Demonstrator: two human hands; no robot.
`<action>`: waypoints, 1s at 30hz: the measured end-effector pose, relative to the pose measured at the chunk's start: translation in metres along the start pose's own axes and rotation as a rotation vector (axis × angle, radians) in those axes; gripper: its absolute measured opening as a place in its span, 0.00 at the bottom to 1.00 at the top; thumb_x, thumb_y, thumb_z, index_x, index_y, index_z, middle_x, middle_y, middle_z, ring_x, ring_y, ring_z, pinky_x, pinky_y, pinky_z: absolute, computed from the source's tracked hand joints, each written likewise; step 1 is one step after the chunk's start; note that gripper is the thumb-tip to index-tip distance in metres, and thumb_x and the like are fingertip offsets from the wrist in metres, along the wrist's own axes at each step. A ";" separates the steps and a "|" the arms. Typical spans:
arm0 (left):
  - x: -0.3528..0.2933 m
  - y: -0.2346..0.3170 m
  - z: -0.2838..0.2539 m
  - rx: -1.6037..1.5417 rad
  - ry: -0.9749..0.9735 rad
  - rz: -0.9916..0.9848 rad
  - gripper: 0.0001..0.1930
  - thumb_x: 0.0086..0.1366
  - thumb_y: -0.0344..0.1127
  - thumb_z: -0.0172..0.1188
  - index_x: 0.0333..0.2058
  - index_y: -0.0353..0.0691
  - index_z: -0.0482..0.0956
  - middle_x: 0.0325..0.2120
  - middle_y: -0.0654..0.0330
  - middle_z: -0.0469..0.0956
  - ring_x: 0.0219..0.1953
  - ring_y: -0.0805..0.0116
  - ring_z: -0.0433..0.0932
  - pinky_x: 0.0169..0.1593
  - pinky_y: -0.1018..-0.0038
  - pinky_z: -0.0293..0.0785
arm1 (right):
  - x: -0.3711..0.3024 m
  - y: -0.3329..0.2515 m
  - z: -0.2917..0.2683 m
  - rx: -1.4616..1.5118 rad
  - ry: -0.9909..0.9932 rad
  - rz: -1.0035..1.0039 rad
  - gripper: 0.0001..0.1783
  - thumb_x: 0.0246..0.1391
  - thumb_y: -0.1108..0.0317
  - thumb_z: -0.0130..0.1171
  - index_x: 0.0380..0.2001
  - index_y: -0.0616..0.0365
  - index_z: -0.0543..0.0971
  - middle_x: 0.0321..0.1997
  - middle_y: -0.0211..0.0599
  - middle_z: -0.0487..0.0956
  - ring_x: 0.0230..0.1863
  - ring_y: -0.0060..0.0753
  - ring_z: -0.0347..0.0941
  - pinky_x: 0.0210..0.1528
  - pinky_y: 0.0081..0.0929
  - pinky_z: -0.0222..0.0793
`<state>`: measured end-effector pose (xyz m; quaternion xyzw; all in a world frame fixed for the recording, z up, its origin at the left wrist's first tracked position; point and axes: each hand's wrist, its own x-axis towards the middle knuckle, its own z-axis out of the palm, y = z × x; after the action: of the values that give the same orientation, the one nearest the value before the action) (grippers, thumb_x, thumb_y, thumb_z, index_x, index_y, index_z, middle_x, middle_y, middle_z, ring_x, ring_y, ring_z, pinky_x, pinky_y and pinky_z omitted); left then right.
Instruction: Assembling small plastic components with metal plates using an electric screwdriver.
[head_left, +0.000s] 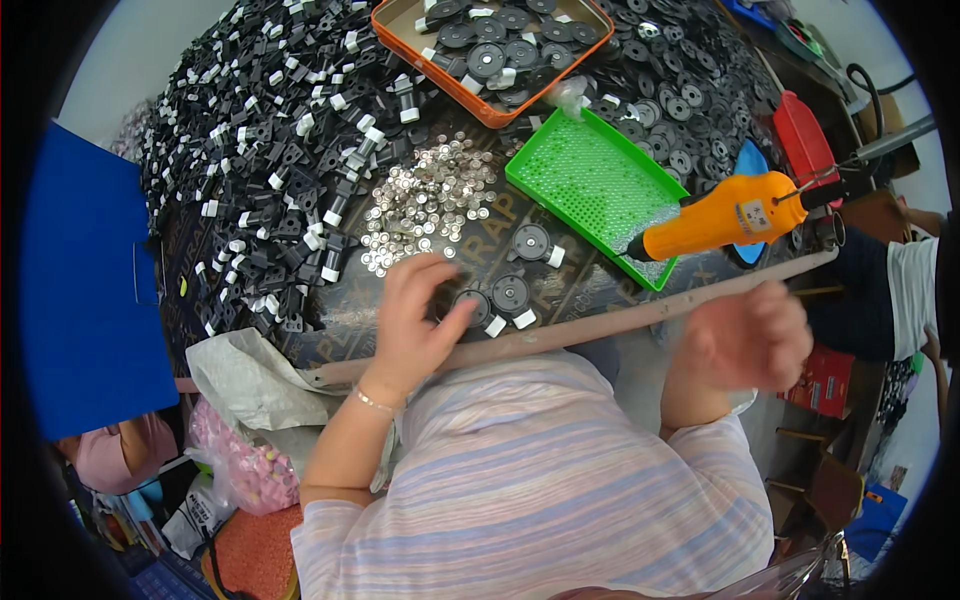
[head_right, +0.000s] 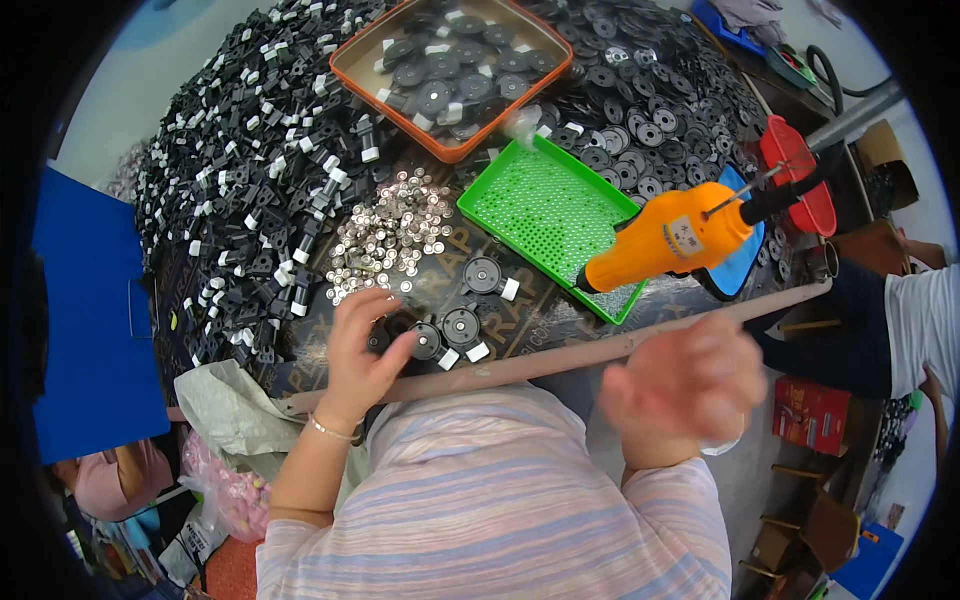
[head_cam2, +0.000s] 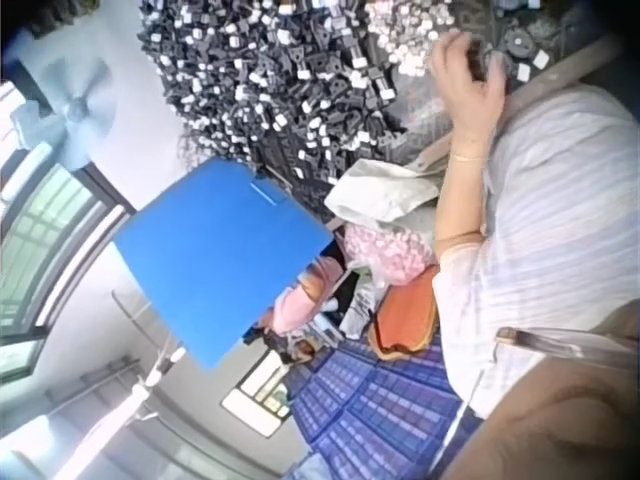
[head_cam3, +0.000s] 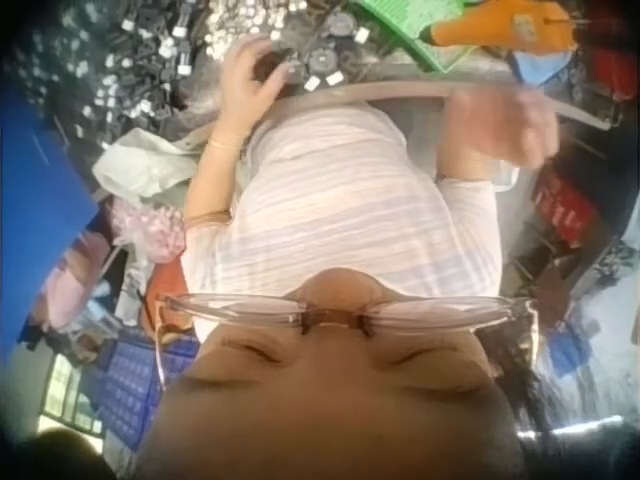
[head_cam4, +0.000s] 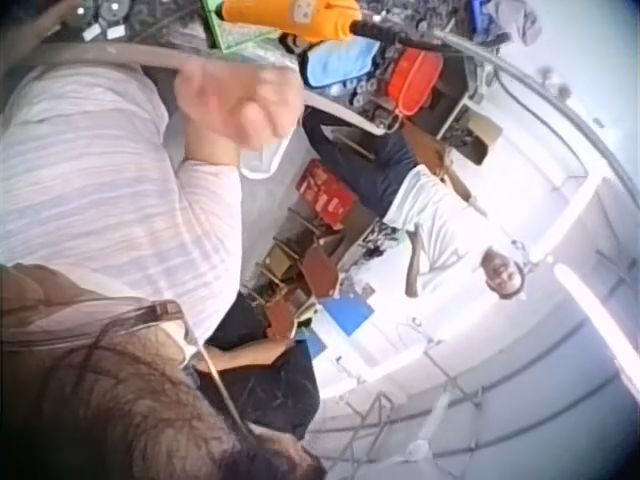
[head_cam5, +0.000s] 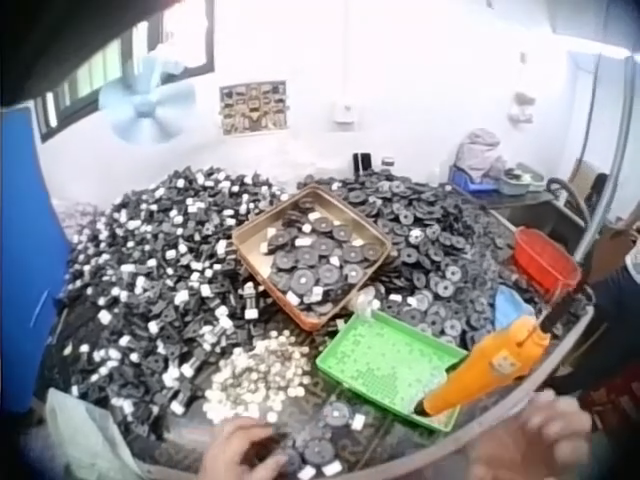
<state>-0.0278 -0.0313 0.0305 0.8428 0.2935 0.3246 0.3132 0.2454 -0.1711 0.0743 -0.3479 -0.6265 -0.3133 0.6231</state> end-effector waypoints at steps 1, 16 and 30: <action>0.013 0.003 0.011 0.002 -0.078 0.021 0.22 0.47 0.31 0.68 0.42 0.37 0.74 0.44 0.52 0.71 0.47 0.53 0.69 0.51 0.65 0.66 | 0.002 0.004 0.008 -0.056 0.102 0.163 0.42 0.32 0.58 0.76 0.51 0.54 0.65 0.53 0.36 0.65 0.52 0.37 0.65 0.50 0.31 0.64; 0.080 -0.014 0.065 -0.048 -0.516 -0.064 0.24 0.44 0.30 0.71 0.42 0.35 0.77 0.44 0.55 0.74 0.42 0.59 0.75 0.44 0.71 0.73 | -0.002 0.053 0.058 0.502 0.066 1.046 0.21 0.43 0.82 0.60 0.43 0.62 0.70 0.37 0.36 0.73 0.35 0.26 0.71 0.37 0.21 0.68; 0.076 -0.015 0.085 -0.081 -0.471 -0.071 0.25 0.43 0.34 0.72 0.42 0.34 0.75 0.36 0.57 0.74 0.28 0.64 0.73 0.32 0.73 0.71 | -0.027 0.076 0.087 0.465 0.010 0.959 0.13 0.47 0.82 0.57 0.37 0.62 0.69 0.30 0.37 0.73 0.24 0.23 0.69 0.27 0.19 0.67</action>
<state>0.0765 0.0024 -0.0028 0.8711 0.2287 0.1195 0.4178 0.2586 -0.0579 0.0414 -0.4464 -0.4470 0.1525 0.7600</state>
